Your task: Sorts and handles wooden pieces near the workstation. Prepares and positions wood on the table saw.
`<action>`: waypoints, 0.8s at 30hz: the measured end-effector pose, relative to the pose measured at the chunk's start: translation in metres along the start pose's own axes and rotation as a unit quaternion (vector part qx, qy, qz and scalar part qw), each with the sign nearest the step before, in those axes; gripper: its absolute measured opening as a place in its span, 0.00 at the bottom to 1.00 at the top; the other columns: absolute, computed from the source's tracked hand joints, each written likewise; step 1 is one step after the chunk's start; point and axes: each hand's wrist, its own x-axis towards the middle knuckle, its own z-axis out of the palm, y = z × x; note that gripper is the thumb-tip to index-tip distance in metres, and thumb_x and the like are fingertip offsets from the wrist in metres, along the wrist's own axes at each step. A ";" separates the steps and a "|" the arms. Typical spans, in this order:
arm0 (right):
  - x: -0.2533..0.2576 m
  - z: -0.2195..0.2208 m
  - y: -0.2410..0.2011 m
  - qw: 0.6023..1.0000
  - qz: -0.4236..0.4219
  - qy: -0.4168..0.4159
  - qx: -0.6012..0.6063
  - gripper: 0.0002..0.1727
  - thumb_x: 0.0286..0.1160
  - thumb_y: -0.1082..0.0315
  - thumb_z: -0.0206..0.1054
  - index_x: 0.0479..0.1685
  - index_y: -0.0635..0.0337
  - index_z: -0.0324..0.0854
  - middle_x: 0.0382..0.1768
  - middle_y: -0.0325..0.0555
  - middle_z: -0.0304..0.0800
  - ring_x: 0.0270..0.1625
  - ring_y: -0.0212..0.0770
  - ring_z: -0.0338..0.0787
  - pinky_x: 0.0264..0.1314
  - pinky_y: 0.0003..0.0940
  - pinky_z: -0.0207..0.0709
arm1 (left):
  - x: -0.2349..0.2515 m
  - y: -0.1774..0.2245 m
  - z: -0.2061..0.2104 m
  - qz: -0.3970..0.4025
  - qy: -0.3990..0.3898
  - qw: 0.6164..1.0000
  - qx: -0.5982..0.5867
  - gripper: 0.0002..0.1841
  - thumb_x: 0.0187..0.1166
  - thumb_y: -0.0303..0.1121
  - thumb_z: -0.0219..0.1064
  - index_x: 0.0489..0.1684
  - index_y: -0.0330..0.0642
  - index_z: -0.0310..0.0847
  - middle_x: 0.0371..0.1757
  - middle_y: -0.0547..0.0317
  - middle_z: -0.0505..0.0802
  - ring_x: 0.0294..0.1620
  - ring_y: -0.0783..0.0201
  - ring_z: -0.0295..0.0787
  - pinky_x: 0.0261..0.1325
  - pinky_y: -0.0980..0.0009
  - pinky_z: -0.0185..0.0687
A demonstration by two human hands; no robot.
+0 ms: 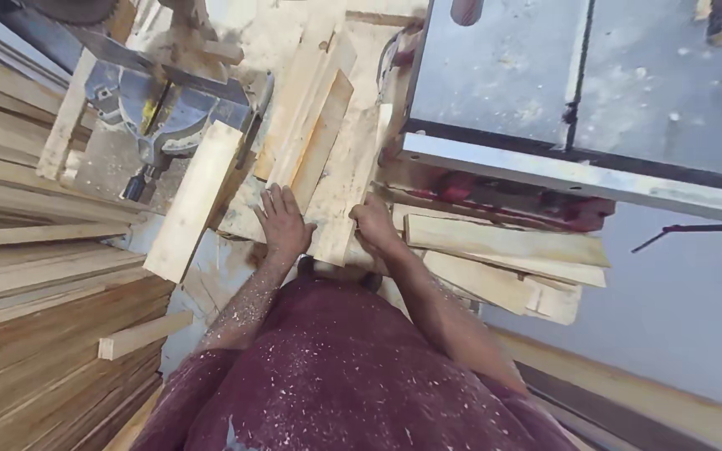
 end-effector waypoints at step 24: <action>-0.035 0.008 -0.019 0.978 -0.112 -0.132 -0.113 0.41 0.84 0.39 0.59 0.88 0.58 0.65 0.66 0.46 0.91 0.63 0.40 0.92 0.69 0.48 0.85 | -0.048 -0.030 -0.050 0.001 -0.071 0.761 -0.644 0.51 0.63 0.42 0.78 0.90 0.31 0.55 0.71 0.40 0.86 0.65 0.54 0.89 0.67 0.55 0.89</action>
